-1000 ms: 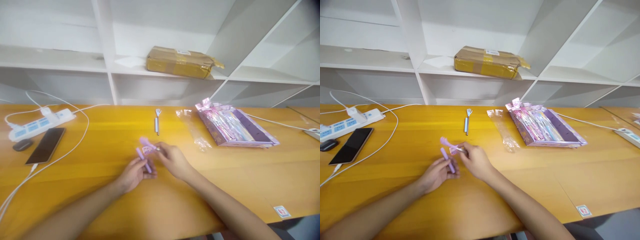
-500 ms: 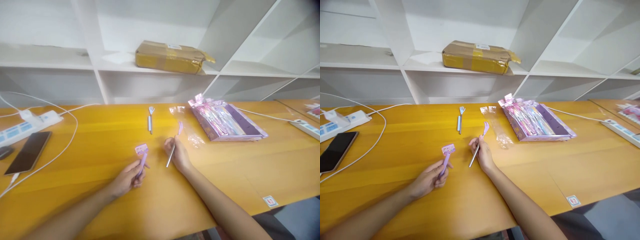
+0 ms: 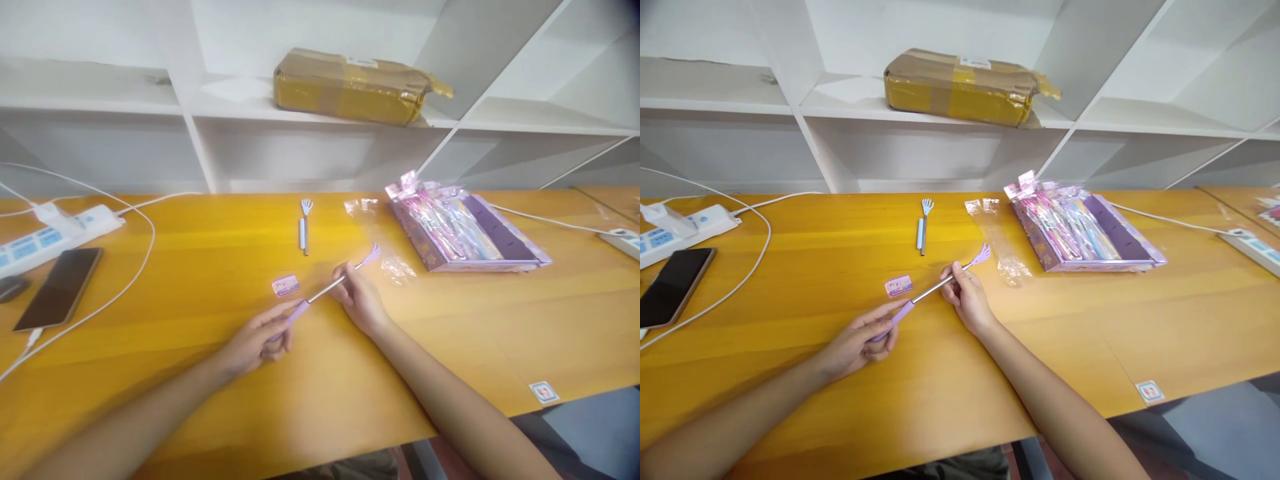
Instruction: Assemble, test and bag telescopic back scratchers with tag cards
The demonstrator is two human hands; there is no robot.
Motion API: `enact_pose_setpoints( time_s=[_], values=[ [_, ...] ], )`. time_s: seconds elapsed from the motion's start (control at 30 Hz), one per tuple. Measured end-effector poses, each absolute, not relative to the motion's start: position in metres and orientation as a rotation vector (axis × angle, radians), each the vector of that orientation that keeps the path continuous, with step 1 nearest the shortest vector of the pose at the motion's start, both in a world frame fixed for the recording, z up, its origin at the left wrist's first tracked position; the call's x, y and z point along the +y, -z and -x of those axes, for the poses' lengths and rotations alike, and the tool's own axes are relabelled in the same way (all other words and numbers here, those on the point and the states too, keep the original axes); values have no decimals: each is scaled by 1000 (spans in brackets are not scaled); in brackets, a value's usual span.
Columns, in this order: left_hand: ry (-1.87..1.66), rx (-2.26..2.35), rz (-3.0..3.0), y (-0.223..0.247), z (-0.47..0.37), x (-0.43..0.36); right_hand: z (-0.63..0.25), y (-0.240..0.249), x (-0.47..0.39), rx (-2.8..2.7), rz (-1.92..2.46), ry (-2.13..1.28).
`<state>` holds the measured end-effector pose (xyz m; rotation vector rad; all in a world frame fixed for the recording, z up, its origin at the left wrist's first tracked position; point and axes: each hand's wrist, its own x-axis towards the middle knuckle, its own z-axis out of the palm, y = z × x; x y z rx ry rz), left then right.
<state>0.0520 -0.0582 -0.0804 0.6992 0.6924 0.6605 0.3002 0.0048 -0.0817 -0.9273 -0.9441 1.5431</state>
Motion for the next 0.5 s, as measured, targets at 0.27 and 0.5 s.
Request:
enact_pose_setpoints(
  time_s=[0.27,0.5],
  values=[
    [-650,717,-725,78,-52,-58,-304,79,4,-1029,979,-1497],
    [-581,695,-898,91,-50,-61,-307,79,0,-1160,1032,-1397]
  ],
)
